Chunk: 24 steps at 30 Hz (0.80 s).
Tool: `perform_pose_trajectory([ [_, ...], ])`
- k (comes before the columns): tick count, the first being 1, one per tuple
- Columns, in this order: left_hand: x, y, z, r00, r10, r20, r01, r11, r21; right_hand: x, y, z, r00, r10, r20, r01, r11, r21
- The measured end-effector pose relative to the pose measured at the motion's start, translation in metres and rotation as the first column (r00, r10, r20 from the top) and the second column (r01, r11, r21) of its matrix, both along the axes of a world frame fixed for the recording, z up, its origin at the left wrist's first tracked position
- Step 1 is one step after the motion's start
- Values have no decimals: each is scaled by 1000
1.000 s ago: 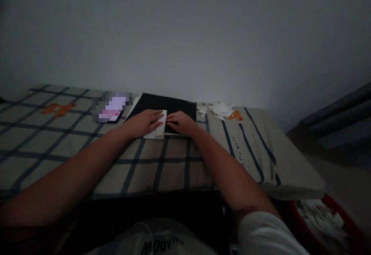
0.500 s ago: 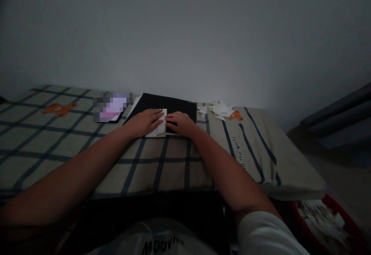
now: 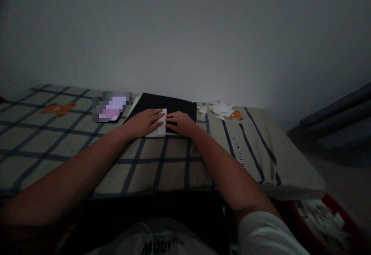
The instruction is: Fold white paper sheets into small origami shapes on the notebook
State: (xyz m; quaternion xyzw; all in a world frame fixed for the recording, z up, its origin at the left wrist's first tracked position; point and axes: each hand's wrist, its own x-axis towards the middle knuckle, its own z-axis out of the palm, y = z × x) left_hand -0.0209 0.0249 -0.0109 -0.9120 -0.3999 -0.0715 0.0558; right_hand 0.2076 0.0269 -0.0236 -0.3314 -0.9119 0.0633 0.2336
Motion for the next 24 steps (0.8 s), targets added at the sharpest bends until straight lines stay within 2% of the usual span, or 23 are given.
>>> perform_pose_trajectory([
  [24,0,-1,0,1000,0,6,0,1000,-9,-1,-1,1,999,-15,-48,14,1000,-23],
])
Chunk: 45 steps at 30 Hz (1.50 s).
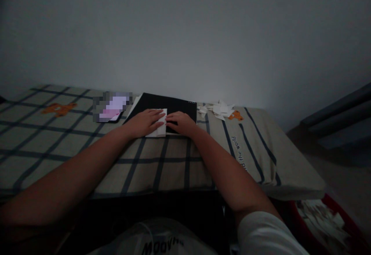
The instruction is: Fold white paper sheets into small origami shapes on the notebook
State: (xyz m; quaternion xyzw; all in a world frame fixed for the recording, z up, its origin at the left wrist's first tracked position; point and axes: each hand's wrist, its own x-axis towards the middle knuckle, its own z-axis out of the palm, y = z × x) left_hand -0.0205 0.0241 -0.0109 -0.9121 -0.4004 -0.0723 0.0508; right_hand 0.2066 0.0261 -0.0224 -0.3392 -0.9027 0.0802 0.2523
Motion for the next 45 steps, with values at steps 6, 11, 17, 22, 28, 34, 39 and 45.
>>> perform_pose_trajectory([
  [6,0,0,0,1000,1,-29,-1,1000,9,1,2,-1,1000,9,12,-9,1000,13],
  [11,1,-1,1,999,7,-39,-6,1000,11,0,2,1,1000,16,21,-17,999,28],
  [17,2,-3,2,1000,19,-20,-19,1000,10,0,0,3,1000,25,16,-25,999,30],
  [22,4,-4,3,1000,27,-8,-27,1000,-9,0,1,2,999,26,21,-27,999,32],
  [28,6,-6,7,999,37,-39,-37,999,5,-1,0,5,1000,18,25,-18,1000,26],
  [34,7,-8,8,998,44,-47,-43,999,21,-2,-1,7,1000,-9,-6,10,1000,22],
  [39,7,-8,8,998,47,-40,-46,999,16,-2,0,4,1000,6,25,-7,1000,29],
  [45,8,-8,9,999,48,-13,-48,999,13,-3,2,2,999,16,38,-18,999,36],
])
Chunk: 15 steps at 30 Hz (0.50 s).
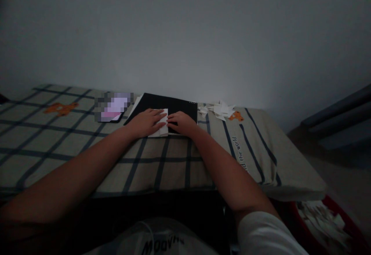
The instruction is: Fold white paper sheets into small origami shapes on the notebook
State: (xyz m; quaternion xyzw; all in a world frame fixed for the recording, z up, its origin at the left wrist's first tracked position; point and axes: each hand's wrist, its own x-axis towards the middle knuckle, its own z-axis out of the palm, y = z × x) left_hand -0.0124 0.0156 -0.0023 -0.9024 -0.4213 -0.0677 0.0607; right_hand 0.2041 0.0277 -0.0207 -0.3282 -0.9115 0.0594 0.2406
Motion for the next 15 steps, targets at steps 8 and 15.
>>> perform_pose_trajectory([
  [8,3,0,6,997,71,-20,-71,997,-1,-3,-3,6,1000,-5,11,5,1000,-20],
  [15,3,2,2,999,44,-7,-44,998,40,-3,-4,3,1000,-12,18,12,1000,3],
])
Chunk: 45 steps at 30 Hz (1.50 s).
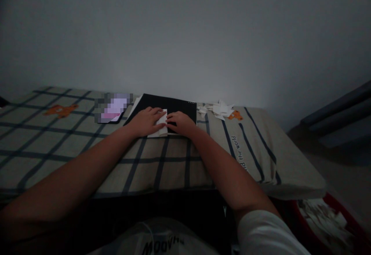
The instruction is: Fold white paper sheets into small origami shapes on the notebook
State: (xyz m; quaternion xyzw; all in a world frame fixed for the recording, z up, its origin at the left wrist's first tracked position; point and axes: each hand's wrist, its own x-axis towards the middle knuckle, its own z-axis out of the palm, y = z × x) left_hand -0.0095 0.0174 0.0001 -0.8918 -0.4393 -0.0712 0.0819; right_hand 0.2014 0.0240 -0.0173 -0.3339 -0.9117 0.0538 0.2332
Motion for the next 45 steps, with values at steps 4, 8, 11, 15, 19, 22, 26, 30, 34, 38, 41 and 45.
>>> perform_pose_trajectory([
  [4,-1,1,0,1000,-26,-8,27,1000,4,1,1,-1,1000,11,3,-11,1000,7],
  [8,-1,0,0,1000,-18,-19,18,1000,-8,1,1,-2,1000,11,5,-11,1000,10],
  [11,-1,-1,1,1000,0,-14,0,1000,-10,1,2,-2,1000,12,4,-12,1000,5],
  [15,0,-3,0,1000,26,-5,-26,1000,-12,2,2,-2,1000,12,-19,-12,1000,1],
  [19,0,-4,-2,999,32,2,-32,999,-9,2,2,-2,999,4,-36,-5,1000,-5],
  [22,0,-4,-2,999,33,-1,-33,999,-11,2,1,-1,1000,-6,-27,6,1000,-12],
  [26,0,-3,-2,1000,31,4,-31,999,-8,2,0,0,1000,-19,-18,19,1000,-7],
  [30,0,-3,-4,1000,26,17,-26,1000,0,2,0,-1,1000,-16,3,16,1000,8],
  [34,0,-3,-4,999,28,23,-28,1000,-2,0,-1,0,998,-10,56,9,1000,19],
  [38,-3,-2,0,997,-45,68,46,999,-8,-2,-3,3,996,-14,88,12,1000,28],
  [41,-7,0,4,988,-114,106,113,993,23,-2,-3,4,994,-12,106,9,999,33],
  [45,-10,3,3,981,-143,133,144,990,4,-1,-4,4,992,-20,123,16,999,32],
])
